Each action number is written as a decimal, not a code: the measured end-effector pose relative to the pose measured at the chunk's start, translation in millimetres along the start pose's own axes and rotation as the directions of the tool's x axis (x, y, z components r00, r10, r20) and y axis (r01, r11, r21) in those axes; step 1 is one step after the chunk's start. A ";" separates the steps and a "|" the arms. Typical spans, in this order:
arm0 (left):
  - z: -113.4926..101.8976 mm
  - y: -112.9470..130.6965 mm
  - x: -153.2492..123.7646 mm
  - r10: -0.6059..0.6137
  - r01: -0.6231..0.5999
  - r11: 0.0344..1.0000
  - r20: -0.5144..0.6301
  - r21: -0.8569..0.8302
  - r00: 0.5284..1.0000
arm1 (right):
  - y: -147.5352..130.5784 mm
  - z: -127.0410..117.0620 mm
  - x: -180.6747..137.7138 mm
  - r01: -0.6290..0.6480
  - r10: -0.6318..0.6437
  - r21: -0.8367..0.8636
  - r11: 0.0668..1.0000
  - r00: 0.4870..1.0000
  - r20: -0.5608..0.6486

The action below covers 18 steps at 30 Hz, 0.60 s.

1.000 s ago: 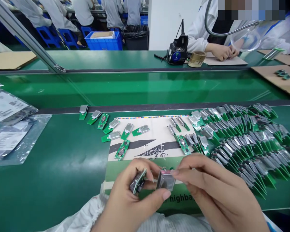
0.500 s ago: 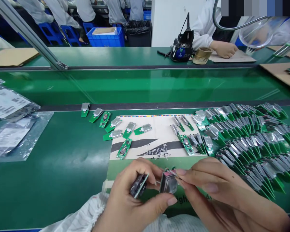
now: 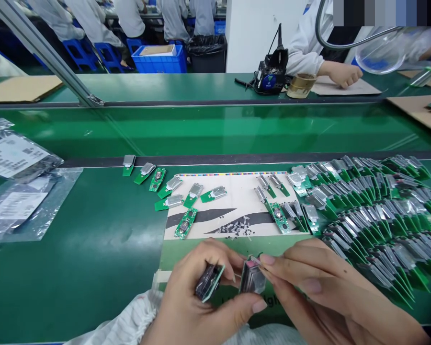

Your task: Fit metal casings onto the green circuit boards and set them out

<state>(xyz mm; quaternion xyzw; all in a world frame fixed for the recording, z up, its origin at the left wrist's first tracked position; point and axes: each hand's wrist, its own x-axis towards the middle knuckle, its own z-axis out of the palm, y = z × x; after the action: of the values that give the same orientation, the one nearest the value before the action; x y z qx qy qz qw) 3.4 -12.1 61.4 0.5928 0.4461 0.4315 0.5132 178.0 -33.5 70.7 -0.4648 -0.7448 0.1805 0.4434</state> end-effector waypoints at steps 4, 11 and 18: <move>0.2 1.0 1.4 0.027 -0.027 0.999 0.006 0.023 1.000 | -1.1 1.2 -1.4 0.012 -0.012 -0.009 1.000 0.999 -0.044; -0.1 0.2 1.2 0.031 -0.032 0.992 0.011 0.121 0.999 | -1.8 4.4 2.7 -0.139 0.150 0.181 0.974 0.987 -0.050; -1.7 2.1 -0.8 0.067 -0.068 0.982 0.014 0.174 0.998 | 2.2 1.2 7.0 -0.123 0.126 0.149 0.981 0.992 -0.008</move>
<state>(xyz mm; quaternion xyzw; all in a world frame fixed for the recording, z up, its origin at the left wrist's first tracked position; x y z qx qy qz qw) 1.8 -12.7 63.7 0.6520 0.4596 0.4055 0.4463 177.0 -26.3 72.0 -0.4779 -0.6950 0.2587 0.4709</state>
